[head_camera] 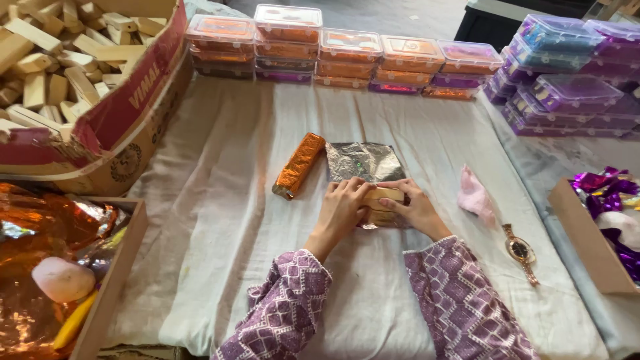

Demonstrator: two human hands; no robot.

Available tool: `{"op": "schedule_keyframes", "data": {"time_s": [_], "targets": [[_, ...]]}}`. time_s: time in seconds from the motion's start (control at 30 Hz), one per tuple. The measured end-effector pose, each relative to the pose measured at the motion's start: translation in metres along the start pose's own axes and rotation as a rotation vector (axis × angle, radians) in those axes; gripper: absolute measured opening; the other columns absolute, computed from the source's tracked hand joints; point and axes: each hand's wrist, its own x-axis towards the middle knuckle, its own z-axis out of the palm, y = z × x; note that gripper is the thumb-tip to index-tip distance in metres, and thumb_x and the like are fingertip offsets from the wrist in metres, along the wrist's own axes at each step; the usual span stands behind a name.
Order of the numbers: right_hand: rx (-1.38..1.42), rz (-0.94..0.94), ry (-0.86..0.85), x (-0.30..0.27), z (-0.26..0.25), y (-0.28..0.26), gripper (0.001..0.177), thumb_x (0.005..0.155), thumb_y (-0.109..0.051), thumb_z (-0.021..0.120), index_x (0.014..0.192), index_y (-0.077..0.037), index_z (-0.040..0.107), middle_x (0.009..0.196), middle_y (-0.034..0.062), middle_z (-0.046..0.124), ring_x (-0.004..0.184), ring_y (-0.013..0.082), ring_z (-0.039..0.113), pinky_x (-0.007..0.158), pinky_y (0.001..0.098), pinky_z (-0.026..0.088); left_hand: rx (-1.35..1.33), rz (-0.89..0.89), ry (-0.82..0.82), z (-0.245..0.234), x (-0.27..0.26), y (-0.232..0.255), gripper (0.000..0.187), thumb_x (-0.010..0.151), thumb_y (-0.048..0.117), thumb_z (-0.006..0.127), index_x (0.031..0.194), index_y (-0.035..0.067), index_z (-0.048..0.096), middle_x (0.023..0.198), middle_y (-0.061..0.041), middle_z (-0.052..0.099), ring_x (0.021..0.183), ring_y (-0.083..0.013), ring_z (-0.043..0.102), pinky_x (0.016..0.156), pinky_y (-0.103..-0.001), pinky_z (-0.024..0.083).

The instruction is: Wrapping items in foil and placing them into a plastic container.

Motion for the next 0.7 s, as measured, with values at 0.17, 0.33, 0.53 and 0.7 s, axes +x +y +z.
{"op": "schedule_keyframes", "data": {"time_s": [0.17,0.33,0.53,0.7], "targets": [[0.027,0.071,0.036,0.000,0.004,-0.016,0.043,0.085,-0.032,0.080,0.125,-0.015,0.074,0.118,0.0089,0.069,0.100,0.0174,0.070,0.086,0.0303,0.057,0.026,-0.040,-0.045,-0.011,-0.002,-0.001,0.049,0.076,0.028,0.081,0.121,0.017,0.067,0.114,-0.004,0.068,0.107,-0.0221,0.066,0.095,-0.042,0.045],[-0.049,0.120,0.043,-0.002,-0.001,-0.023,0.040,0.087,-0.031,0.080,0.124,-0.016,0.075,0.118,0.0064,0.074,0.098,0.0168,0.071,0.086,0.0311,0.057,-0.037,-0.057,-0.011,-0.016,0.002,0.003,0.057,0.072,0.033,0.083,0.123,0.016,0.066,0.105,-0.004,0.070,0.101,-0.0216,0.068,0.090,-0.041,0.045],[-0.020,0.031,0.004,-0.002,-0.011,-0.028,0.051,0.078,-0.027,0.085,0.126,-0.014,0.072,0.122,0.0063,0.070,0.106,0.0173,0.070,0.091,0.0308,0.056,-0.004,-0.088,-0.090,-0.018,0.002,0.002,0.059,0.075,0.035,0.083,0.127,0.016,0.063,0.102,-0.004,0.071,0.095,-0.0220,0.069,0.086,-0.041,0.044],[-0.038,-0.041,-0.043,-0.005,-0.016,-0.024,0.058,0.073,-0.022,0.090,0.127,-0.014,0.072,0.120,0.0055,0.070,0.108,0.0177,0.069,0.093,0.0311,0.055,0.032,0.008,-0.061,-0.008,-0.001,-0.007,0.057,0.077,0.041,0.082,0.125,0.017,0.064,0.107,-0.001,0.072,0.097,-0.0197,0.069,0.094,-0.040,0.044]]}}
